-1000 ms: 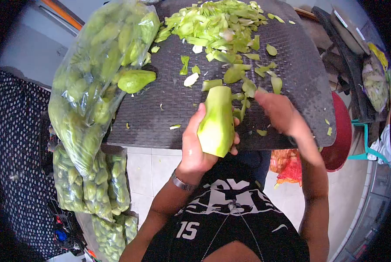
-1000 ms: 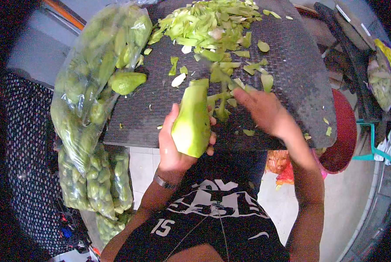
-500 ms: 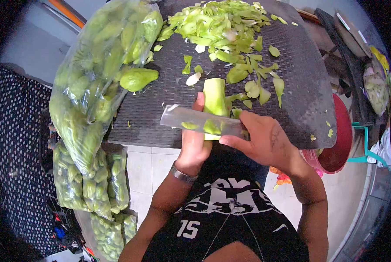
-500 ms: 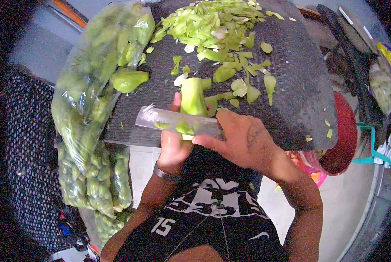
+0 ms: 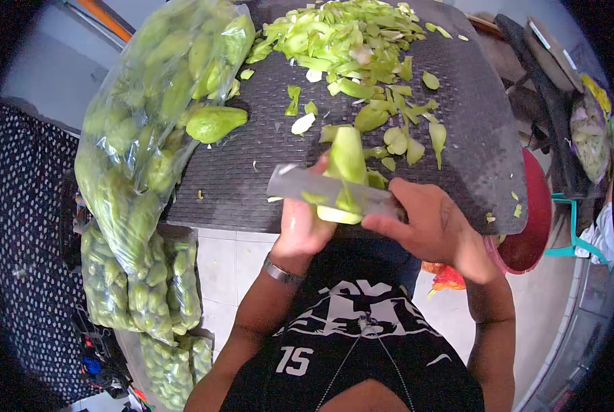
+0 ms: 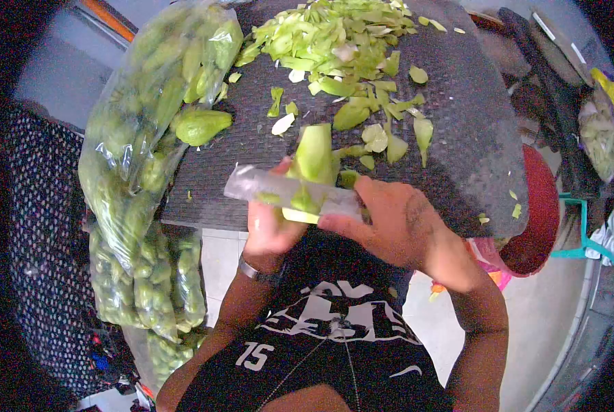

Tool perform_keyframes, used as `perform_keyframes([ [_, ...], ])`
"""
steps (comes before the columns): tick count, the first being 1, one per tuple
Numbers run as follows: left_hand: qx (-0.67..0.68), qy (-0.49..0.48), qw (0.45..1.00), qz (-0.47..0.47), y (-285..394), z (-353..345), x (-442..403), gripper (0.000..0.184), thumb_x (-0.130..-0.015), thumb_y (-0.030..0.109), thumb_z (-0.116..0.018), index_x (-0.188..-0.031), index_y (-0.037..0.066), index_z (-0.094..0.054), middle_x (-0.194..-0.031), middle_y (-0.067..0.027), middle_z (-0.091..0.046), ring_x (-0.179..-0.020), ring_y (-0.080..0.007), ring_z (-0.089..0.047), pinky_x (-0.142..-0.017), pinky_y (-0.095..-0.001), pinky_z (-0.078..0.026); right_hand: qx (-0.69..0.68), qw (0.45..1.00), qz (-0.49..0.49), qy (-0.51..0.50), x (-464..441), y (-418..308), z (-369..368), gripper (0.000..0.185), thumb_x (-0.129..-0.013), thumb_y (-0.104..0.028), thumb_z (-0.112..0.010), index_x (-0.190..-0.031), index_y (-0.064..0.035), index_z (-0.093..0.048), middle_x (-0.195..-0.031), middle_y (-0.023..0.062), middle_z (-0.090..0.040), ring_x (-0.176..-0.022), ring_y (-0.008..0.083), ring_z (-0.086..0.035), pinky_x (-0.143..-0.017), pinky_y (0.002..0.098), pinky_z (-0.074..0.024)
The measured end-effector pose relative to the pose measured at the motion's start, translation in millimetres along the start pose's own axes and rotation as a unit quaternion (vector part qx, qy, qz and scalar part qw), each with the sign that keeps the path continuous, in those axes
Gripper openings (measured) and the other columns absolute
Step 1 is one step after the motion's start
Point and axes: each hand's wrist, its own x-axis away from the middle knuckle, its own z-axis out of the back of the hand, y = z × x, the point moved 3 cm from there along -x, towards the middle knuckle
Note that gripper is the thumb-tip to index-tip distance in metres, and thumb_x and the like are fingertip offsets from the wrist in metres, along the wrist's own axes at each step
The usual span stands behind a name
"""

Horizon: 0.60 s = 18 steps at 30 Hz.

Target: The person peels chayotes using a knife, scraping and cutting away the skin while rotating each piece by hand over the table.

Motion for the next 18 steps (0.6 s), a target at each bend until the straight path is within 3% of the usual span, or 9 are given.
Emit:
perform_keyframes([
  [1, 0.022, -0.01, 1.0, 0.002, -1, -4, -1, 0.051, -0.103, 0.039, -0.056, -0.137, 0.001, -0.056, -0.129, -0.0154, -0.067, -0.119, -0.0313, -0.064, -0.106, -0.0483, -0.048, 0.008, 1.0, 0.004, 0.003, 1, -4, -2, 0.051, -0.092, -0.046, -0.074, -0.086, 0.0009, -0.054, -0.073, 0.0229, -0.057, -0.072, 0.0467, -0.062, -0.061, 0.0483, -0.0459],
  [2, -0.048, -0.038, 0.998, -0.006, -1, -11, 5, 0.052, -0.106, 0.038, -0.052, -0.148, 0.006, -0.048, -0.132, -0.01, -0.063, -0.12, -0.0207, -0.061, -0.108, -0.0399, -0.046, 0.018, 1.0, 0.008, 0.005, 1, -8, -1, 0.052, -0.091, -0.047, -0.074, -0.086, 0.001, -0.054, -0.073, 0.0227, -0.057, -0.073, 0.0468, -0.062, -0.062, 0.0486, -0.0463],
  [8, -0.141, -0.04, 0.987, -0.064, -4, -5, 6, 0.053, -0.106, 0.039, -0.052, -0.146, 0.004, -0.049, -0.135, -0.0143, -0.062, -0.12, -0.028, -0.064, -0.105, -0.0438, -0.051, 0.041, 0.999, -0.014, 0.02, -3, 3, 8, 0.053, -0.091, -0.05, -0.072, -0.088, 0.0003, -0.056, -0.076, 0.024, -0.06, -0.077, 0.047, -0.064, -0.065, 0.0495, -0.0483],
  [9, -0.187, -0.004, 0.978, -0.089, 1, -18, 20, 0.057, -0.108, 0.041, -0.049, -0.149, 0.002, -0.045, -0.128, -0.0116, -0.064, -0.109, -0.0207, -0.067, -0.093, -0.0369, -0.057, 0.041, 0.998, -0.032, 0.034, -4, 14, 10, 0.052, -0.092, -0.05, -0.071, -0.088, 0.0002, -0.057, -0.075, 0.0243, -0.06, -0.077, 0.047, -0.064, -0.065, 0.0497, -0.0484],
  [10, -0.169, -0.049, 0.983, -0.057, 3, -19, 22, 0.058, -0.108, 0.044, -0.048, -0.147, 0.002, -0.046, -0.125, -0.0121, -0.065, -0.106, -0.0209, -0.068, -0.089, -0.0376, -0.058, 0.048, 0.993, -0.102, 0.038, -8, 34, 15, 0.05, -0.094, -0.048, -0.069, -0.088, 0.0009, -0.058, -0.075, 0.0261, -0.06, -0.077, 0.046, -0.065, -0.067, 0.0509, -0.0488],
  [11, -0.15, -0.094, 0.984, -0.026, 5, -20, 23, 0.058, -0.108, 0.046, -0.047, -0.146, 0.002, -0.047, -0.122, -0.0127, -0.067, -0.103, -0.0212, -0.069, -0.086, -0.0383, -0.059, 0.038, 0.991, -0.107, 0.074, -9, 52, 25, 0.052, -0.099, -0.049, -0.062, -0.084, 0.0001, -0.056, -0.067, 0.0199, -0.059, -0.059, 0.0353, -0.064, -0.056, 0.044, -0.0476],
  [14, -0.088, -0.119, 0.988, 0.036, 10, -9, 23, 0.058, -0.108, 0.049, -0.045, -0.143, 0.003, -0.05, -0.115, -0.0127, -0.069, -0.096, -0.0226, -0.071, -0.082, -0.0397, -0.061, -0.296, 0.908, -0.295, -0.03, -5, 97, 20, 0.067, -0.102, -0.066, -0.044, -0.086, -0.0031, -0.061, -0.063, 0.01, -0.056, -0.041, 0.0207, -0.055, -0.04, 0.036, -0.0423],
  [16, -0.061, -0.006, 0.998, 0.015, 9, -13, 17, 0.059, -0.108, 0.053, -0.04, -0.138, 0.005, -0.054, -0.112, -0.0141, -0.069, -0.095, -0.0272, -0.071, -0.081, -0.0414, -0.06, -0.551, 0.764, -0.332, -0.037, -2, 88, 9, 0.066, -0.104, -0.067, -0.039, -0.082, -0.0069, -0.056, -0.058, 0.0025, -0.047, -0.034, 0.012, -0.043, -0.033, 0.0292, -0.0338],
  [18, 0.014, 0.028, 1.0, -0.001, 5, -6, 5, 0.062, -0.107, 0.058, -0.04, -0.136, 0.005, -0.055, -0.111, -0.0149, -0.068, -0.095, -0.0308, -0.07, -0.08, -0.0442, -0.06, -0.504, 0.82, -0.266, 0.051, -5, 66, 15, 0.065, -0.103, -0.069, -0.038, -0.081, -0.0093, -0.053, -0.059, 0.0006, -0.045, -0.035, 0.0119, -0.043, -0.033, 0.0278, -0.0343],
])
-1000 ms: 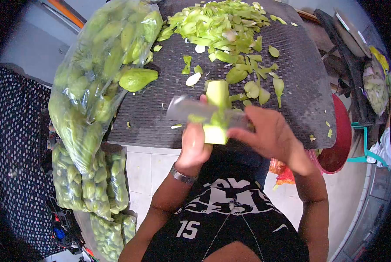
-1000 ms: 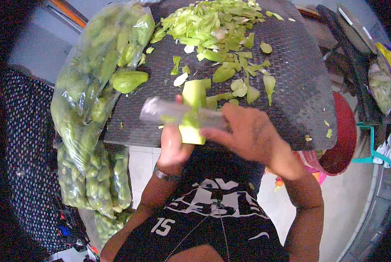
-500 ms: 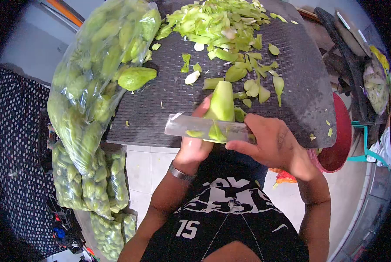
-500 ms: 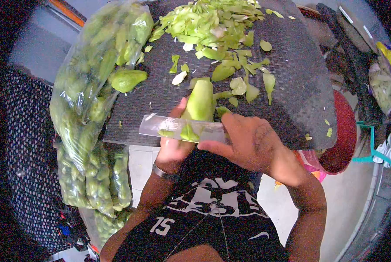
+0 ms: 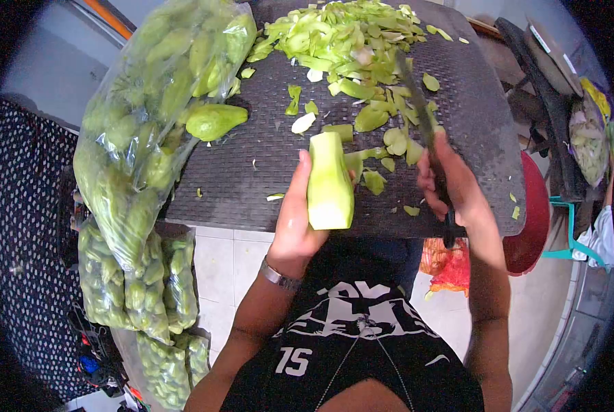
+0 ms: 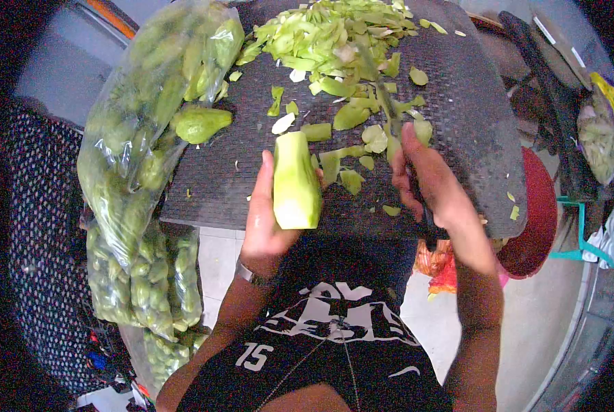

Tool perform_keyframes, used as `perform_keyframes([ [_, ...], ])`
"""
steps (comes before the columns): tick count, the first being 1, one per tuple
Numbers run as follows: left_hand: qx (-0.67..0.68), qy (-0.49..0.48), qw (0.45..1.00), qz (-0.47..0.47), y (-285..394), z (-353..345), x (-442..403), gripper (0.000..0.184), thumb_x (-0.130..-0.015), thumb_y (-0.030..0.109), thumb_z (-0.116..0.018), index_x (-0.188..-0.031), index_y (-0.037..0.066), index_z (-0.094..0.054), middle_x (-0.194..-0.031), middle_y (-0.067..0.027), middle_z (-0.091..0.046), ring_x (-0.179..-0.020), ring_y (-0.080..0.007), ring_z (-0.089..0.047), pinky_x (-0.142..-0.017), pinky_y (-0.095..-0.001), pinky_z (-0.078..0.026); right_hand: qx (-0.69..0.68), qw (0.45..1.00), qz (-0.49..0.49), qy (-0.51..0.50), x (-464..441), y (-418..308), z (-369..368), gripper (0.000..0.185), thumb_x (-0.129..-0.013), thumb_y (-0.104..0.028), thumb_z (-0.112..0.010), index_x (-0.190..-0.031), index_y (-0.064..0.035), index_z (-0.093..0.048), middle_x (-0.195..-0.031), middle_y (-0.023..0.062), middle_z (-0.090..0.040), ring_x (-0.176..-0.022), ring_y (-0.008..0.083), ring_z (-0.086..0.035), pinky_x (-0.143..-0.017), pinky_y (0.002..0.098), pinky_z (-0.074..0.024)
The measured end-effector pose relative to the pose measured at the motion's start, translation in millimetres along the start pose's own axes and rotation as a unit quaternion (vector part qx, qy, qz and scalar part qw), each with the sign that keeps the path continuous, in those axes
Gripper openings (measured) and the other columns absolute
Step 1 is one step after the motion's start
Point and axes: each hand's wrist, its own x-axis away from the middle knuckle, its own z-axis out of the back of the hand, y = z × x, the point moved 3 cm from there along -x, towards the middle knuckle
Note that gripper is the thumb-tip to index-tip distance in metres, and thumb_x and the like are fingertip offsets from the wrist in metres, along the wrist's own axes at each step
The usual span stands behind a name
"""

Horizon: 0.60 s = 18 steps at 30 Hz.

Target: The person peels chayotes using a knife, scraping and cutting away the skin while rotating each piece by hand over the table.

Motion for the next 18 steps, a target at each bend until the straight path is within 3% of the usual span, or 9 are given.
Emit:
perform_keyframes([
  [3, -0.038, -0.108, 0.993, 0.006, 1, -3, 4, 0.058, -0.103, 0.053, -0.051, -0.134, 0.005, -0.056, -0.111, -0.0157, -0.067, -0.096, -0.0323, -0.068, -0.082, -0.0443, -0.059, -0.047, 0.966, 0.248, 0.057, 19, -18, -22, 0.07, -0.097, -0.078, -0.037, -0.083, -0.0104, -0.05, -0.061, -0.0009, -0.044, -0.035, 0.0106, -0.041, -0.032, 0.0264, -0.0335],
  [6, -0.038, -0.081, 0.996, -0.002, 3, -12, 11, 0.048, -0.1, 0.041, -0.058, -0.131, 0.003, -0.055, -0.111, -0.0157, -0.066, -0.096, -0.0313, -0.068, -0.085, -0.0452, -0.058, -0.157, 0.863, 0.474, 0.081, 14, -23, -37, 0.07, -0.096, -0.081, -0.035, -0.084, -0.0131, -0.047, -0.065, -0.002, -0.043, -0.034, 0.0088, -0.037, -0.03, 0.0259, -0.0323],
  [7, -0.038, -0.072, 0.997, -0.006, 2, -11, 13, 0.048, -0.099, 0.04, -0.058, -0.13, 0.003, -0.055, -0.112, -0.0159, -0.066, -0.096, -0.0313, -0.068, -0.085, -0.0462, -0.058, -0.158, 0.937, 0.31, 0.022, -2, -20, -35, 0.071, -0.095, -0.082, -0.035, -0.083, -0.0134, -0.047, -0.064, -0.0018, -0.043, -0.034, 0.0093, -0.036, -0.03, 0.0268, -0.0324],
  [9, -0.042, -0.061, 0.997, -0.015, 4, -13, 13, 0.047, -0.097, 0.037, -0.06, -0.128, 0.002, -0.056, -0.113, -0.0164, -0.065, -0.096, -0.0314, -0.067, -0.086, -0.048, -0.057, -0.145, 0.984, -0.038, -0.095, -22, -9, -26, 0.074, -0.092, -0.086, -0.036, -0.08, -0.014, -0.048, -0.062, -0.0014, -0.043, -0.035, 0.0104, -0.034, -0.032, 0.0285, -0.0326],
  [10, -0.036, -0.055, 0.998, -0.009, 5, -11, 16, 0.047, -0.098, 0.038, -0.059, -0.127, 0.002, -0.056, -0.112, -0.0159, -0.065, -0.096, -0.0313, -0.067, -0.086, -0.0477, -0.057, -0.243, 0.957, -0.056, -0.145, -28, -2, -26, 0.072, -0.094, -0.084, -0.034, -0.078, -0.0148, -0.046, -0.061, -0.0015, -0.044, -0.033, 0.0118, -0.033, -0.03, 0.03, -0.0288],
  [13, -0.01, -0.049, 0.999, 0.004, 5, -9, 13, 0.048, -0.099, 0.043, -0.057, -0.126, 0.003, -0.057, -0.108, -0.0154, -0.066, -0.095, -0.0316, -0.067, -0.085, -0.0469, -0.057, -0.238, 0.963, 0.003, -0.127, -25, 4, -24, 0.07, -0.097, -0.081, -0.031, -0.077, -0.0149, -0.046, -0.061, -0.0016, -0.044, -0.032, 0.0124, -0.034, -0.029, 0.0301, -0.0255],
  [14, -0.005, -0.04, 0.999, 0.019, 5, -7, 11, 0.05, -0.099, 0.045, -0.056, -0.126, 0.002, -0.057, -0.108, -0.0156, -0.066, -0.095, -0.0319, -0.067, -0.084, -0.0468, -0.057, -0.215, 0.971, -0.02, -0.106, -20, 9, -25, 0.069, -0.1, -0.077, -0.029, -0.077, -0.0148, -0.046, -0.06, 0.0004, -0.045, -0.031, 0.012, -0.034, -0.03, 0.0299, -0.0272],
  [17, -0.017, -0.025, 0.999, 0.029, 7, -10, 4, 0.05, -0.101, 0.048, -0.054, -0.125, 0.005, -0.058, -0.103, -0.0141, -0.067, -0.091, -0.0299, -0.068, -0.082, -0.0461, -0.058, 0.06, 0.997, 0.045, -0.031, -14, 39, -15, 0.064, -0.102, -0.07, -0.04, -0.08, -0.0103, -0.05, -0.066, 0.01, -0.055, -0.039, 0.0238, -0.051, -0.039, 0.0369, -0.0432],
  [18, -0.019, -0.021, 0.999, 0.025, 7, -10, 3, 0.048, -0.101, 0.048, -0.056, -0.124, 0.006, -0.058, -0.103, -0.0128, -0.067, -0.09, -0.0291, -0.069, -0.082, -0.0457, -0.058, 0.208, 0.974, 0.092, -0.012, 2, 31, -28, 0.06, -0.099, -0.064, -0.051, -0.085, -0.0065, -0.053, -0.074, 0.0156, -0.06, -0.055, 0.0321, -0.059, -0.052, 0.042, -0.0488],
])
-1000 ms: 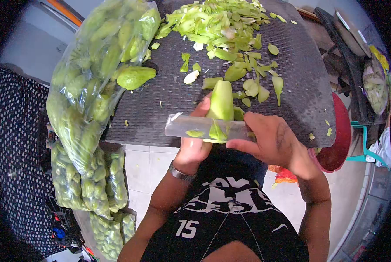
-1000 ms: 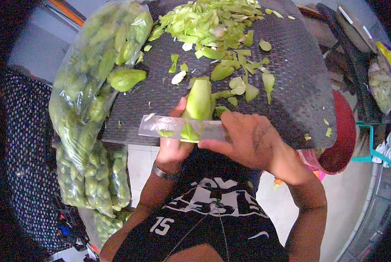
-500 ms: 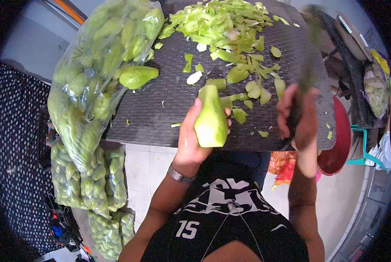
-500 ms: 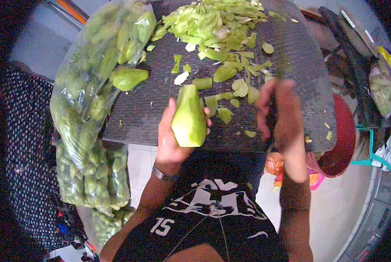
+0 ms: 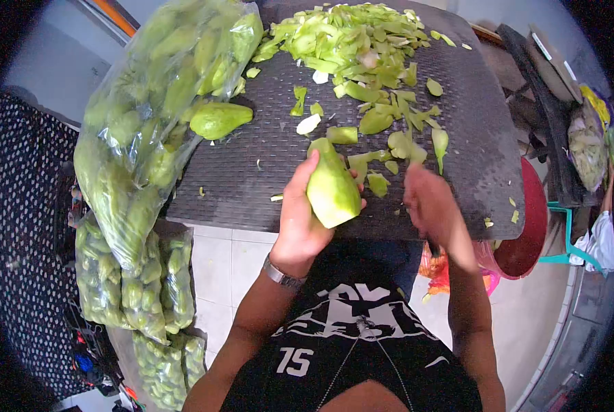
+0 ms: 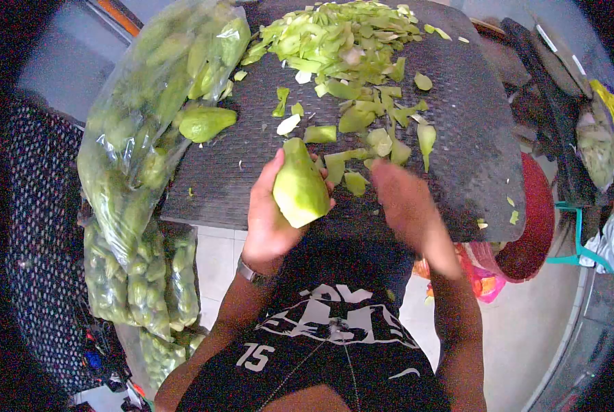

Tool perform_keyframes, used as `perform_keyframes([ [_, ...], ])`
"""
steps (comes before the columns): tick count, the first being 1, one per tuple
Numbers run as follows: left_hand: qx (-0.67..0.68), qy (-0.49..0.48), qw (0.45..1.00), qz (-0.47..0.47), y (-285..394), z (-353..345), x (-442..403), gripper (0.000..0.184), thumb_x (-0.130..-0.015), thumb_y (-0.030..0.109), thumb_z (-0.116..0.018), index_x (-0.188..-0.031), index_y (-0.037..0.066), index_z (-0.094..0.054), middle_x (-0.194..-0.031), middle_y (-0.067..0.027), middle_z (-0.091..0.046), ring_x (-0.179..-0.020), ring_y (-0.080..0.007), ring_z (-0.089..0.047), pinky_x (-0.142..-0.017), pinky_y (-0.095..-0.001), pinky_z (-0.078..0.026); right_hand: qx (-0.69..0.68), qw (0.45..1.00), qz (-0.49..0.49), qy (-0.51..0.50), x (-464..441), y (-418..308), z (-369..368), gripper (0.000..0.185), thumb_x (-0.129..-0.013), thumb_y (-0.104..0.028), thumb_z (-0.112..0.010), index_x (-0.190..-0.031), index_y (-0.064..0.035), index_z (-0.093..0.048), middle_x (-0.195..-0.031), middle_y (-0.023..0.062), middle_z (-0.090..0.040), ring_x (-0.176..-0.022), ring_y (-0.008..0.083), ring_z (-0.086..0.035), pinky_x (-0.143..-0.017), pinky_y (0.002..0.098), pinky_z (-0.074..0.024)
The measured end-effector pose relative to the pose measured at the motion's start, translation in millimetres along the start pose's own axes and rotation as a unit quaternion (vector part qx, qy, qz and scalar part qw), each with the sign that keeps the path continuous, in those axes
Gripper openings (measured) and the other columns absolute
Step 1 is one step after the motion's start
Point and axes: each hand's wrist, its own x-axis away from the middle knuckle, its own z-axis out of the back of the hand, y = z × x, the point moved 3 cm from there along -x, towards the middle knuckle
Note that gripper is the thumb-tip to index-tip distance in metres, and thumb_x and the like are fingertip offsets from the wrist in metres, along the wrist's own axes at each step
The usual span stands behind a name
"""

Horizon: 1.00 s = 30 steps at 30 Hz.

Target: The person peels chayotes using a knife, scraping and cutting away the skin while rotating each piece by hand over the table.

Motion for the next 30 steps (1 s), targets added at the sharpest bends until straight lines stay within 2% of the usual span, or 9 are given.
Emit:
perform_keyframes([
  [1, -0.001, 0.006, 1.0, -0.003, -2, 1, 0, 0.047, -0.1, 0.048, -0.058, -0.124, 0.006, -0.057, -0.102, -0.0115, -0.067, -0.089, -0.0282, -0.069, -0.083, -0.0454, -0.058, 0.152, 0.987, 0.036, 0.026, 14, -16, -8, 0.057, -0.096, -0.059, -0.061, -0.09, -0.0027, -0.056, -0.082, 0.0212, -0.065, -0.071, 0.0404, -0.067, -0.064, 0.0471, -0.0544],
  [3, 0.01, 0.0, 1.0, -0.023, -6, 6, -5, 0.048, -0.099, 0.049, -0.059, -0.125, 0.008, -0.057, -0.102, -0.0099, -0.067, -0.087, -0.0272, -0.07, -0.08, -0.0449, -0.059, 0.309, 0.945, 0.109, -0.004, 37, -45, -26, 0.058, -0.092, -0.057, -0.069, -0.094, 0.0001, -0.057, -0.089, 0.0238, -0.066, -0.086, 0.0459, -0.069, -0.073, 0.0518, -0.0549],
  [8, 0.015, -0.018, 1.0, 0.007, -6, -6, 1, 0.047, -0.099, 0.052, -0.059, -0.124, 0.013, -0.06, -0.098, -0.0073, -0.069, -0.082, -0.0256, -0.073, -0.068, -0.0405, -0.061, 0.35, 0.923, 0.163, 0.006, 44, -43, -42, 0.065, -0.088, -0.064, -0.069, -0.097, -0.0014, -0.056, -0.087, 0.0207, -0.066, -0.079, 0.0443, -0.069, -0.069, 0.0528, -0.0544],
  [14, -0.024, -0.008, 0.998, -0.05, -7, -4, -1, 0.048, -0.1, 0.055, -0.056, -0.122, 0.012, -0.06, -0.095, -0.0067, -0.068, -0.08, -0.0236, -0.073, -0.067, -0.0386, -0.061, 0.386, 0.903, 0.19, 0.004, 42, -41, -41, 0.067, -0.088, -0.068, -0.065, -0.098, -0.0031, -0.055, -0.085, 0.0184, -0.065, -0.075, 0.0437, -0.068, -0.066, 0.0531, -0.0541],
  [20, -0.066, 0.009, 0.996, -0.055, -9, -9, 1, 0.049, -0.101, 0.056, -0.055, -0.122, 0.011, -0.059, -0.094, -0.0073, -0.068, -0.078, -0.022, -0.072, -0.068, -0.0343, -0.059, 0.385, 0.898, 0.214, 0.005, 40, -42, -43, 0.066, -0.088, -0.068, -0.065, -0.099, -0.0035, -0.055, -0.085, 0.0177, -0.065, -0.073, 0.0433, -0.068, -0.064, 0.0524, -0.0537],
  [23, -0.058, 0.029, 0.996, -0.059, -12, -6, -5, 0.05, -0.101, 0.056, -0.054, -0.123, 0.011, -0.058, -0.096, -0.0078, -0.068, -0.082, -0.0218, -0.072, -0.073, -0.0356, -0.059, 0.371, 0.903, 0.218, 0.005, 38, -43, -43, 0.065, -0.088, -0.067, -0.066, -0.099, -0.0031, -0.056, -0.085, 0.0183, -0.064, -0.074, 0.0434, -0.068, -0.065, 0.0531, -0.0534],
  [26, -0.036, -0.008, 0.997, -0.065, -12, -3, -4, 0.045, -0.104, 0.051, -0.052, -0.124, 0.01, -0.058, -0.1, -0.0079, -0.068, -0.091, -0.0225, -0.071, -0.081, -0.0383, -0.059, 0.376, 0.903, 0.207, 0.012, 35, -41, -41, 0.065, -0.087, -0.065, -0.067, -0.098, -0.0021, -0.057, -0.084, 0.02, -0.064, -0.076, 0.0443, -0.067, -0.066, 0.054, -0.0532],
  [29, -0.028, 0.113, 0.979, -0.166, -21, -8, 11, 0.047, -0.104, 0.049, -0.051, -0.127, 0.009, -0.062, -0.112, -0.0103, -0.07, -0.101, -0.025, -0.069, -0.092, -0.0422, -0.056, 0.322, 0.934, 0.152, 0.0, 19, -34, -20, 0.065, -0.087, -0.064, -0.069, -0.097, -0.001, -0.057, -0.083, 0.022, -0.064, -0.076, 0.0458, -0.067, -0.067, 0.055, -0.0528],
  [30, -0.075, 0.042, 0.988, -0.131, -18, -4, 4, 0.047, -0.104, 0.045, -0.054, -0.132, 0.008, -0.061, -0.118, -0.0115, -0.07, -0.107, -0.0252, -0.068, -0.097, -0.0419, -0.054, 0.292, 0.948, 0.125, -0.008, 15, -33, -14, 0.065, -0.086, -0.064, -0.07, -0.097, -0.0007, -0.057, -0.083, 0.0226, -0.064, -0.076, 0.0463, -0.066, -0.067, 0.0554, -0.0526],
])
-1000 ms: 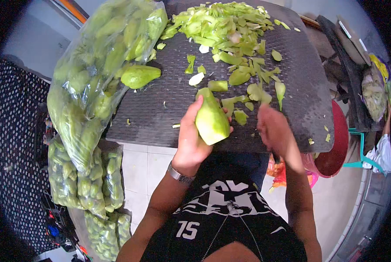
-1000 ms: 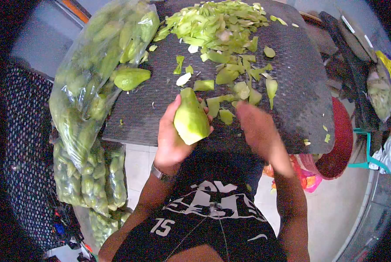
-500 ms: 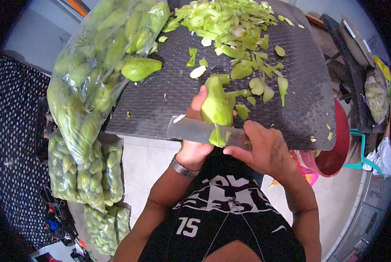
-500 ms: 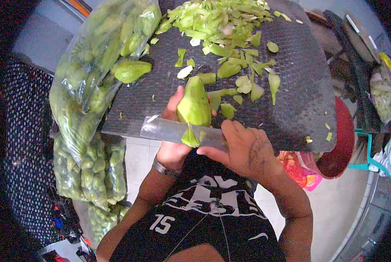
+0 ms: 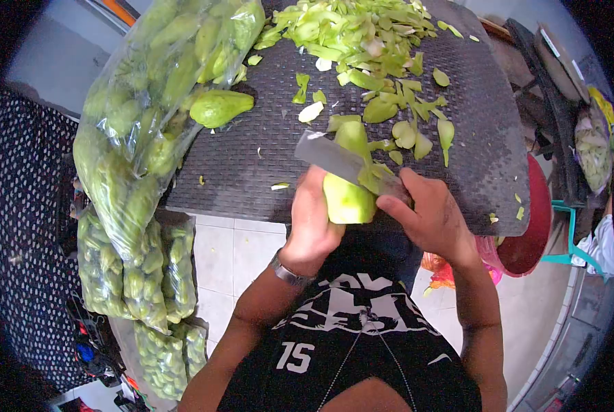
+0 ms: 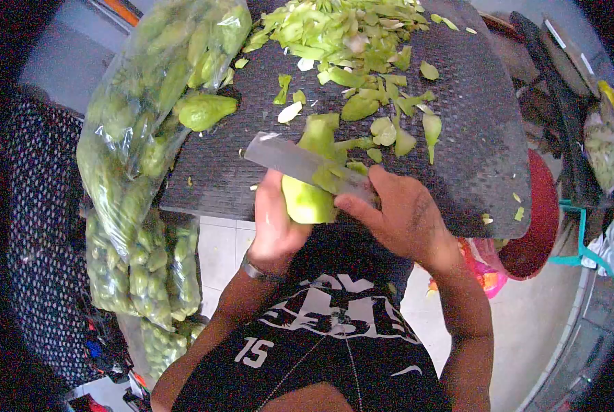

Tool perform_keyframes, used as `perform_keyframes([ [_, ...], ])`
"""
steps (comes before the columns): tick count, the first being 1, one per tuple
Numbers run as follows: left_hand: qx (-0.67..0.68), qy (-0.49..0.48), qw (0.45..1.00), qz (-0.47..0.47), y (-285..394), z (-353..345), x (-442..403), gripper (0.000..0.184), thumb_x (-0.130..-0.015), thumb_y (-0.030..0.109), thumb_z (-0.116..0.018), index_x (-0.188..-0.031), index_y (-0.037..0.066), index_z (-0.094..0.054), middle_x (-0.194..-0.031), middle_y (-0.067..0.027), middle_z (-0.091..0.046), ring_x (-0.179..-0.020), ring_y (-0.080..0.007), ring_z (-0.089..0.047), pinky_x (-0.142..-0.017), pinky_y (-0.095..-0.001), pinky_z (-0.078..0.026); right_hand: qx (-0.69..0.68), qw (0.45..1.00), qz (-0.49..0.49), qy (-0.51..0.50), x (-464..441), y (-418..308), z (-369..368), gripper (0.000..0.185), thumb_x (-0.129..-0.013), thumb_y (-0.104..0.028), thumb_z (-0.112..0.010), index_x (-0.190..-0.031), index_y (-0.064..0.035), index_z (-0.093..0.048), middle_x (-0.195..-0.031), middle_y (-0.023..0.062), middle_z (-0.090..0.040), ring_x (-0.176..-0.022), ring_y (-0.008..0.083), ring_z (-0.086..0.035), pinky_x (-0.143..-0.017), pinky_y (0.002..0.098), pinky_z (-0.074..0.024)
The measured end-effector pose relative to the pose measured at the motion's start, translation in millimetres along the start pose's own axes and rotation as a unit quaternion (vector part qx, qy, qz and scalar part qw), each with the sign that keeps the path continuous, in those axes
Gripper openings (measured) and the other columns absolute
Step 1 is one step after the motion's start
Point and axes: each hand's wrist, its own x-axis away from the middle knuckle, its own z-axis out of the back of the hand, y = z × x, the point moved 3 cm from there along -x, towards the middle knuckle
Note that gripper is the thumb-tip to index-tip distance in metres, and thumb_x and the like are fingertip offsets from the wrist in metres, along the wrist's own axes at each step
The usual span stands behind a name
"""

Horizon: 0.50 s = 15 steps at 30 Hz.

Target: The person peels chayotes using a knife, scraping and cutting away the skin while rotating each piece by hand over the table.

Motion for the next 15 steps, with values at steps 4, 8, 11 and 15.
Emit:
perform_keyframes([
  [4, 0.056, -0.046, 0.996, 0.052, -2, -1, -9, 0.05, -0.103, 0.048, -0.053, -0.132, 0.008, -0.062, -0.118, -0.012, -0.07, -0.105, -0.0244, -0.068, -0.095, -0.0414, -0.054, 0.045, 0.997, 0.058, 0.019, 10, -21, -2, 0.065, -0.087, -0.065, -0.068, -0.095, -0.0012, -0.057, -0.084, 0.022, -0.066, -0.074, 0.046, -0.067, -0.066, 0.0564, -0.0527],
  [8, 0.023, -0.03, 0.998, 0.059, 6, -12, -7, 0.044, -0.105, 0.047, -0.054, -0.125, 0.009, -0.062, -0.103, -0.0064, -0.07, -0.092, -0.0168, -0.069, -0.08, -0.0339, -0.056, 0.116, 0.99, 0.075, 0.013, 17, -32, -9, 0.065, -0.089, -0.067, -0.065, -0.094, -0.0023, -0.057, -0.083, 0.0209, -0.066, -0.073, 0.0452, -0.068, -0.065, 0.0559, -0.0534],
  [11, 0.0, -0.035, 0.999, 0.037, 6, -9, -8, 0.043, -0.105, 0.046, -0.053, -0.125, 0.008, -0.062, -0.103, -0.0069, -0.07, -0.093, -0.0169, -0.069, -0.081, -0.0339, -0.056, 0.118, 0.989, 0.089, 0.016, 15, -32, -9, 0.064, -0.089, -0.066, -0.066, -0.093, -0.0025, -0.056, -0.083, 0.0214, -0.066, -0.073, 0.0458, -0.068, -0.065, 0.055, -0.0536],
  [15, -0.003, 0.026, 1.0, -0.016, -1, 4, 5, 0.046, -0.104, 0.043, -0.054, -0.132, 0.007, -0.062, -0.117, -0.0121, -0.071, -0.108, -0.0245, -0.069, -0.096, -0.0413, -0.054, 0.05, 0.997, 0.048, 0.035, 3, -14, 5, 0.06, -0.089, -0.061, -0.069, -0.093, -0.0021, -0.056, -0.082, 0.0234, -0.065, -0.074, 0.0476, -0.066, -0.066, 0.0541, -0.0529],
])
